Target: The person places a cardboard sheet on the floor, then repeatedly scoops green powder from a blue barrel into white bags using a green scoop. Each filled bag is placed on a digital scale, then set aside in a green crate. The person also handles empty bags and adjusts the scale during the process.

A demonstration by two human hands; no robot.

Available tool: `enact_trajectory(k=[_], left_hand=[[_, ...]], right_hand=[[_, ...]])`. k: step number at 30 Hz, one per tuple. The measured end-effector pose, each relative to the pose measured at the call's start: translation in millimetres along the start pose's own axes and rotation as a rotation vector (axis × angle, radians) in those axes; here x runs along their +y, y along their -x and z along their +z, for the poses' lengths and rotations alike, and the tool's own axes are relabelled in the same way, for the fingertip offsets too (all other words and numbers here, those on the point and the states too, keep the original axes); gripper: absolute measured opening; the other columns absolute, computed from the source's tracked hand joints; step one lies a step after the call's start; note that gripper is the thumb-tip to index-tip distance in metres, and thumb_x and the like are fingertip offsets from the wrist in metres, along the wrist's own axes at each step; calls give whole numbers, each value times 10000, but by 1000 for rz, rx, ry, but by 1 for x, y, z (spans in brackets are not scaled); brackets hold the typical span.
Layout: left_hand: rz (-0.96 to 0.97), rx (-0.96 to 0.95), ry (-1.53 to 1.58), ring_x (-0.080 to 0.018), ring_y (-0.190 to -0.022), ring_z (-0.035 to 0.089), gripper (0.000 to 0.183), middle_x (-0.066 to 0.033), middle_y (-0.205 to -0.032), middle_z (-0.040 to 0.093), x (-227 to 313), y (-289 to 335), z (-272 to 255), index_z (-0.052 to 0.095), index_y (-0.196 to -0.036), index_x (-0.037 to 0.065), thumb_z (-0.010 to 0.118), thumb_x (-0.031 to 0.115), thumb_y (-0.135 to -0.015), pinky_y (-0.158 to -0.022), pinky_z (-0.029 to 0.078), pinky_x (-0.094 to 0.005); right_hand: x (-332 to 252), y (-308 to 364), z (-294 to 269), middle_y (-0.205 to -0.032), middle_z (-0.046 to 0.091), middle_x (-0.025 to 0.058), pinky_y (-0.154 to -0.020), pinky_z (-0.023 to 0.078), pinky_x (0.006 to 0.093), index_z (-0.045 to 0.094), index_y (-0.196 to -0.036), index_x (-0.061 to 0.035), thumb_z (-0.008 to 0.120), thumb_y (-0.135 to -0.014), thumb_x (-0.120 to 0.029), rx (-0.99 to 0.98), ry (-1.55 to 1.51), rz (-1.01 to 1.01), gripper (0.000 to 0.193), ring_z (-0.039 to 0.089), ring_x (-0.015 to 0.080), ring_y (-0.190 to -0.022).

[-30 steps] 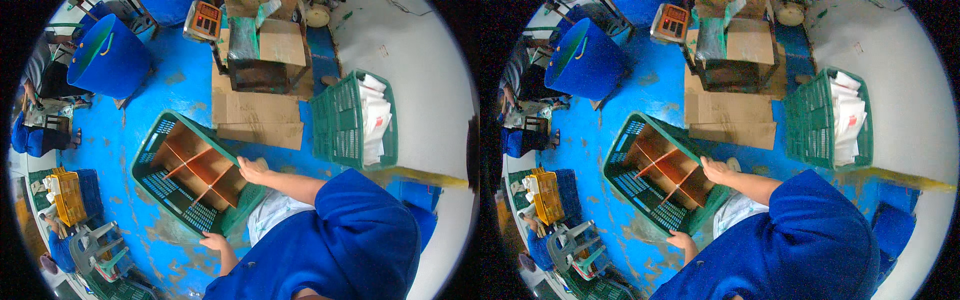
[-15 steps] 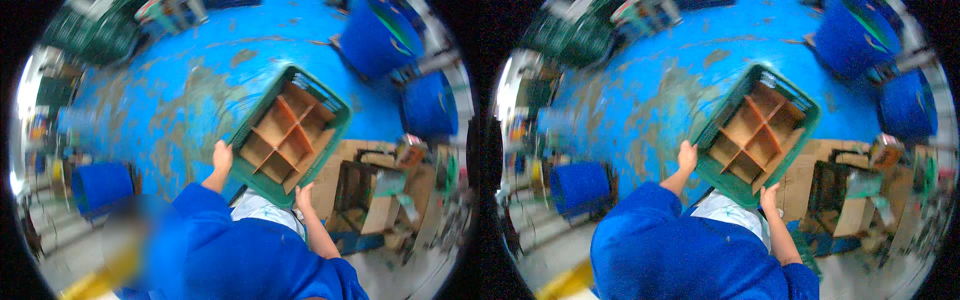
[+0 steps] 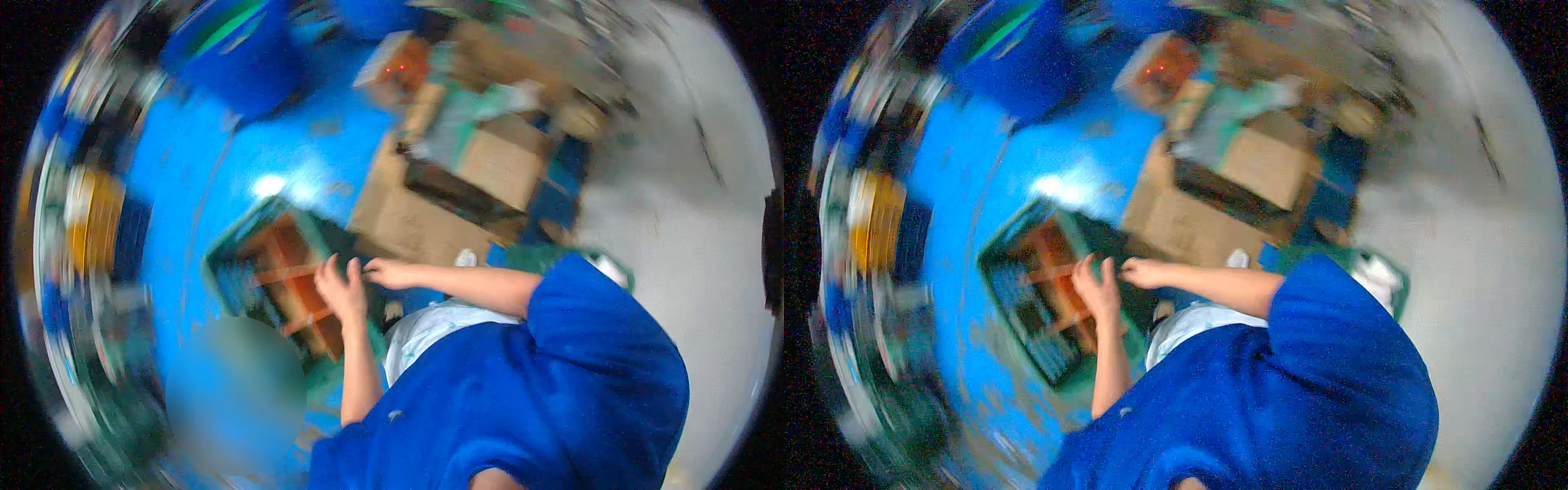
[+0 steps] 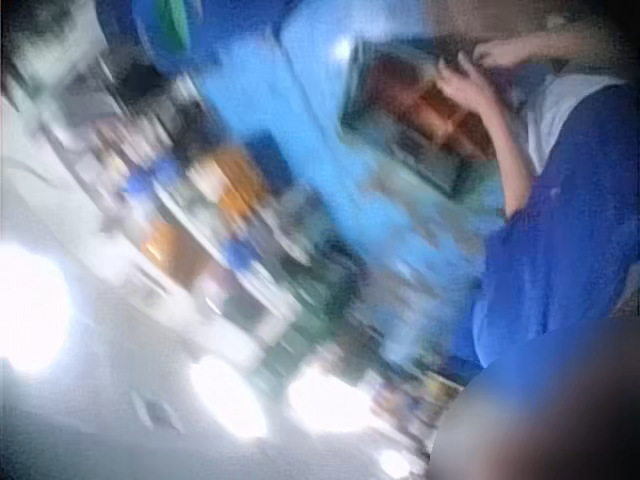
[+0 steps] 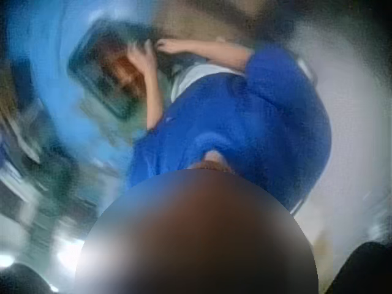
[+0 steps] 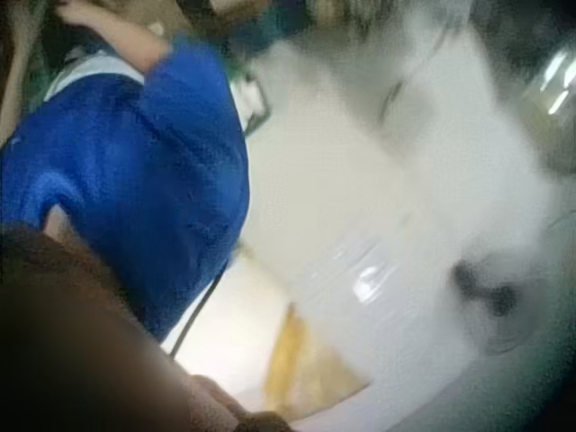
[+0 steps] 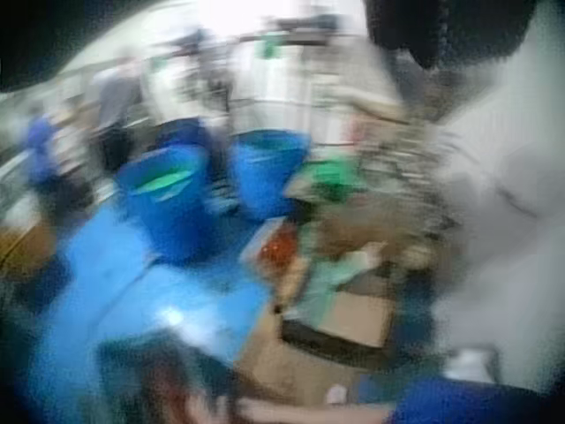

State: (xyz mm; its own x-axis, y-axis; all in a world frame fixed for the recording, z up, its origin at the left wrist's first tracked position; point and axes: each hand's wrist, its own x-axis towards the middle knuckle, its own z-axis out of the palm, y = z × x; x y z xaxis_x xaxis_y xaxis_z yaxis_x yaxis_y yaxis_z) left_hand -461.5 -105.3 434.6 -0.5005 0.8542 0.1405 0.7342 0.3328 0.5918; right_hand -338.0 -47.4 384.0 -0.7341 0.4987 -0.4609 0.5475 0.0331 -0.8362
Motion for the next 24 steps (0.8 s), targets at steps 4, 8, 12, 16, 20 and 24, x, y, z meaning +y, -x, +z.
enact_trajectory(k=[4, 8, 12, 16, 20, 24], left_hand=[[419, -125, 151, -380, -1180, 383, 509, -228, -1261, 417, 96, -22, 66, 491, -1220, 61, 633, 306, -797, -967, 320, -459], [486, -453, -399, -413, -1223, 321, 644, -265, -1350, 303, 114, -20, 123, 387, -1325, 117, 640, 344, -778, -974, 307, -485], [253, -1143, -397, -404, -1159, 321, 658, -259, -1309, 271, 101, -75, 177, 384, -1307, 98, 654, 353, -764, -931, 327, -464], [-133, -1293, -289, -318, -877, 464, 472, -158, -1026, 453, 117, -155, 221, 473, -1177, 91, 622, 317, -790, -707, 394, -414], [-19, -1357, -274, -187, -581, 538, 255, -57, -811, 567, 185, -192, 283, 538, -1023, 95, 575, 230, -810, -440, 383, -315], [170, -1438, -215, -153, -572, 527, 237, -39, -774, 541, 254, -192, 330, 536, -969, 88, 598, 199, -770, -427, 357, -257]], right_hand=[[10, 45, -123, -1305, 428, 155, -956, 324, 487, 312, -1352, -96, 435, -854, -539, -289, -994, 317, 678, 434, 319, -1162], [58, 128, -256, -1284, 437, 130, -961, 320, 502, 298, -1357, -132, 473, -803, -613, 55, -1162, 45, 755, 467, 330, -1090], [188, 238, -345, -1186, 489, 112, -780, 428, 449, 362, -1300, -151, 526, -786, -583, 657, -1209, -26, 692, 525, 265, -950], [251, 295, -328, -967, 567, 46, -621, 448, 334, 483, -1141, -119, 531, -813, -509, 1123, -1383, 57, 512, 556, 156, -694], [278, 363, -277, -864, 608, 121, -627, 482, 355, 525, -1060, -40, 480, -873, -431, 1876, -1115, 245, 436, 603, 217, -687], [331, 451, -236, -1071, 539, 218, -870, 409, 424, 440, -1185, -2, 534, -846, -291, 2584, -525, 1072, 455, 512, 363, -1013]])
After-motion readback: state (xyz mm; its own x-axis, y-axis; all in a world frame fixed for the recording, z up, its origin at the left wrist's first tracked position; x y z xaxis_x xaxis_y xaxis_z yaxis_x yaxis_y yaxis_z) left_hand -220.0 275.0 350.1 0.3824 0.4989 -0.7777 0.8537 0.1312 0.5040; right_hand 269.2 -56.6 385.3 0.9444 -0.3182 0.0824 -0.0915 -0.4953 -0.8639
